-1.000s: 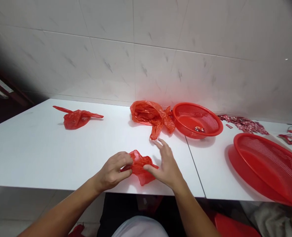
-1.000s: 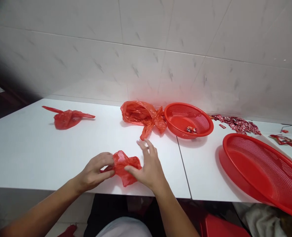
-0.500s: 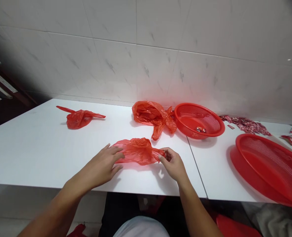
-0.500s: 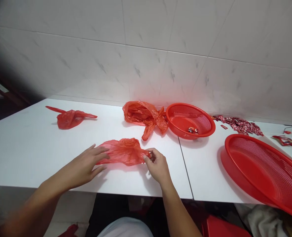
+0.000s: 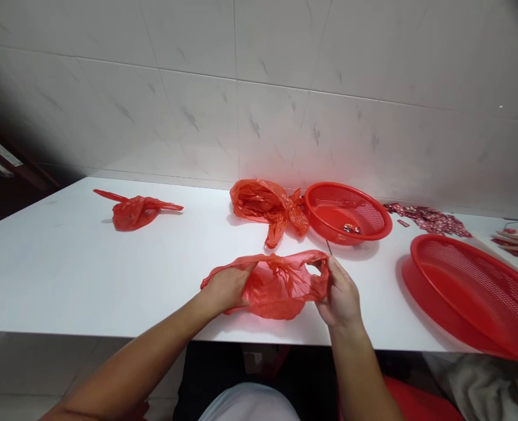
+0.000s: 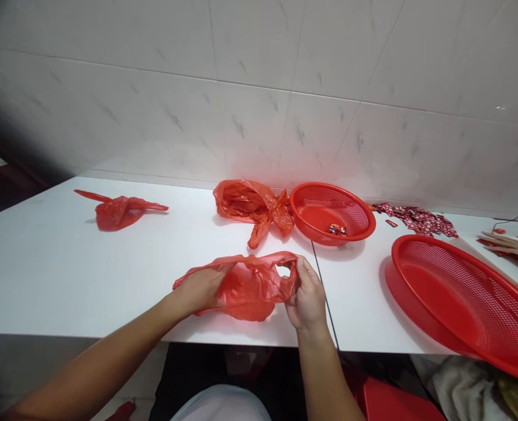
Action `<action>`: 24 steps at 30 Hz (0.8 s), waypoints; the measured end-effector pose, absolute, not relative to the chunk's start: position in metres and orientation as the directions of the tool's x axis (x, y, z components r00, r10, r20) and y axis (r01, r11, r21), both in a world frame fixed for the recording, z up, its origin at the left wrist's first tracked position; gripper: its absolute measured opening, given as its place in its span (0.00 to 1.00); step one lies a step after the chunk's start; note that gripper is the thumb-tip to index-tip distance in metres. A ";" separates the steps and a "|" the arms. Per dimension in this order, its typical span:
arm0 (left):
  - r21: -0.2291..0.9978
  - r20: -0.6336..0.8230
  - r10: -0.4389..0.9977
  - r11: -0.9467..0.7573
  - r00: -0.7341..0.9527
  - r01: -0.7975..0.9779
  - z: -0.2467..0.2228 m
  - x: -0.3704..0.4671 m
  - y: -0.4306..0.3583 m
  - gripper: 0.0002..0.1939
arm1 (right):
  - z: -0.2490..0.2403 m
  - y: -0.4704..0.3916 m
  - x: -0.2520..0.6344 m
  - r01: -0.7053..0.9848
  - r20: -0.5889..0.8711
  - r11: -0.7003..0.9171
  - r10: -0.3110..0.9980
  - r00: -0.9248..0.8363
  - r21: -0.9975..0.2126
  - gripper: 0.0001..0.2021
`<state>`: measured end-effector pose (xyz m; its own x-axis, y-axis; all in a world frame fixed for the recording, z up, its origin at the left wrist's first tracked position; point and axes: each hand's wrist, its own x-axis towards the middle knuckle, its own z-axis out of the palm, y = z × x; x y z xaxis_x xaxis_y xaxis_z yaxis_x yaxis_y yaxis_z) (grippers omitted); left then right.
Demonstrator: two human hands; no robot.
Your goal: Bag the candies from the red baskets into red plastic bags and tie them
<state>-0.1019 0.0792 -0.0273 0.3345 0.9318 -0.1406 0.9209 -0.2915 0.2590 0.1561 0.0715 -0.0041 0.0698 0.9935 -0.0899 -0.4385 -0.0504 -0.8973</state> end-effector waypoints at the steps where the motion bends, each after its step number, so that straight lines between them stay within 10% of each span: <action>1: 0.212 -0.190 0.922 -0.296 0.337 0.931 -0.022 -0.102 0.080 0.47 | -0.001 0.069 0.159 -0.302 -0.043 -0.004 0.991 0.123 -0.953 0.18; 4: -0.020 -0.337 0.898 -0.306 0.282 0.952 -0.008 -0.093 0.083 0.52 | 0.012 0.047 0.154 0.220 0.360 0.299 0.868 0.342 -0.929 0.15; 7: -0.118 -0.416 0.868 -0.349 0.272 0.930 -0.001 -0.076 0.087 0.61 | 0.027 0.021 0.136 0.394 0.660 0.597 0.751 0.032 -0.699 0.17; 10: -0.065 -0.412 0.833 -0.431 0.370 0.900 -0.002 -0.062 0.088 0.52 | 0.025 0.025 0.125 0.512 0.371 0.569 0.817 -0.443 -0.643 0.21; 15: 0.195 -0.227 0.800 -0.522 0.556 0.830 0.008 -0.061 0.071 0.27 | -0.018 0.077 0.153 0.876 -0.187 0.126 0.953 -0.236 -0.465 0.24; 24: 0.392 0.243 0.533 -0.818 0.810 0.421 0.062 -0.076 0.032 0.29 | 0.021 0.067 0.254 0.401 0.001 0.185 0.908 -0.418 -0.897 0.24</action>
<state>-0.0761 0.0320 0.0622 0.8103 0.5332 0.2432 0.4208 -0.8181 0.3920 0.2543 0.0669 0.0213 -0.4181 0.9084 0.0011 0.4005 0.1854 -0.8973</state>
